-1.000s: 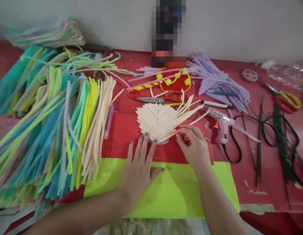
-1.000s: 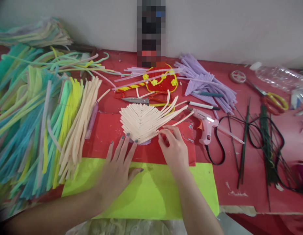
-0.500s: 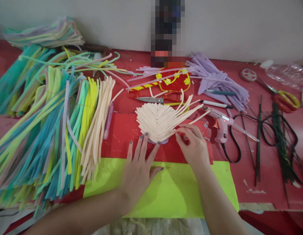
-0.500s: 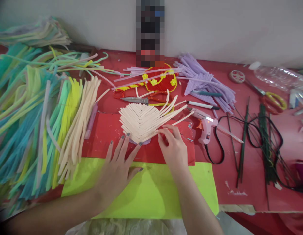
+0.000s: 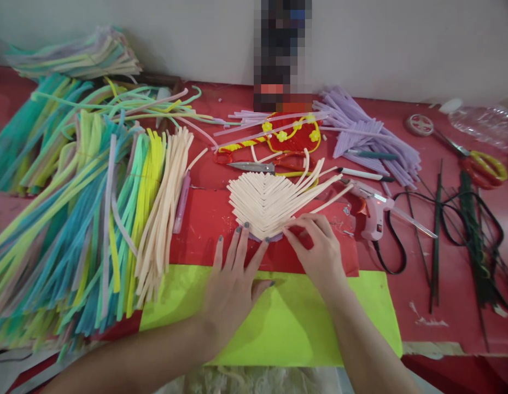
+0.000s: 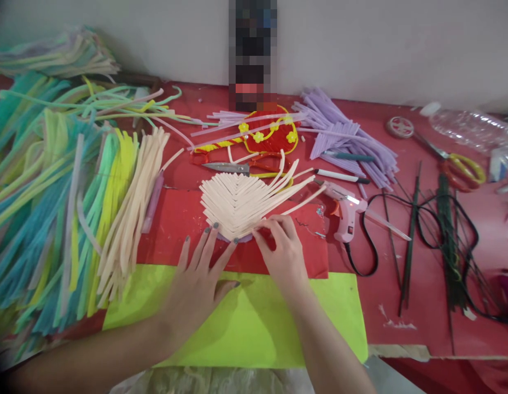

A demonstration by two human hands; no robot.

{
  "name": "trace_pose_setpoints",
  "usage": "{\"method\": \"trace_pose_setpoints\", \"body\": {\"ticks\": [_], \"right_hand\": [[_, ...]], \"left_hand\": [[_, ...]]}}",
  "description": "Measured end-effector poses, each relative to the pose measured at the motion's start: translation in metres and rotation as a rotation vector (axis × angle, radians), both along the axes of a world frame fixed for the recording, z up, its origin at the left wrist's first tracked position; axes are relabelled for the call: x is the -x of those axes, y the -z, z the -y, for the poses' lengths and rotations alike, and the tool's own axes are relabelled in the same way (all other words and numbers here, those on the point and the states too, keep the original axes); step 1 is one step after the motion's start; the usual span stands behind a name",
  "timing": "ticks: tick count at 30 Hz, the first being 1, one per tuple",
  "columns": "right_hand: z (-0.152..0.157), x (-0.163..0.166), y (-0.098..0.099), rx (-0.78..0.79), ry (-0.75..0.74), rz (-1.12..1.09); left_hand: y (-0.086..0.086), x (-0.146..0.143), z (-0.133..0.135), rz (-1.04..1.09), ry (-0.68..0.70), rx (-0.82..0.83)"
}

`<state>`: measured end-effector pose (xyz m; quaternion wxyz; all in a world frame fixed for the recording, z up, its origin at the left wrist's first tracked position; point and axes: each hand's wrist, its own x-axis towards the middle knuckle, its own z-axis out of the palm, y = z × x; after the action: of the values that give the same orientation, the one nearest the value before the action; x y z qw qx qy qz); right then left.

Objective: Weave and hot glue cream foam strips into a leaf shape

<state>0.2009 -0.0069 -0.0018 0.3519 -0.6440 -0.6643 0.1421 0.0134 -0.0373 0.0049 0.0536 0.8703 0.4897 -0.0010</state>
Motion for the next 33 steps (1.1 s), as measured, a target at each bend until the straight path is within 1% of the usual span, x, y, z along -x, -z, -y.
{"method": "trace_pose_setpoints", "body": {"ticks": [12, 20, 29, 33], "right_hand": [[-0.0009, 0.0048, -0.0002, 0.023, -0.032, -0.016], [-0.0014, 0.0042, 0.0016, -0.033, -0.049, 0.018], [0.0003, 0.0059, 0.0055, -0.027, 0.005, 0.016], [0.0000, 0.0085, 0.0061, -0.059, 0.006, 0.051]], "left_hand": [[0.0000, 0.0003, -0.0007, 0.014, 0.007, 0.002], [0.0025, 0.0010, -0.0023, -0.009, 0.012, -0.008], [0.0043, 0.0024, -0.0011, 0.018, 0.007, -0.023], [0.0043, 0.0021, -0.0010, 0.010, 0.003, -0.037]]}}
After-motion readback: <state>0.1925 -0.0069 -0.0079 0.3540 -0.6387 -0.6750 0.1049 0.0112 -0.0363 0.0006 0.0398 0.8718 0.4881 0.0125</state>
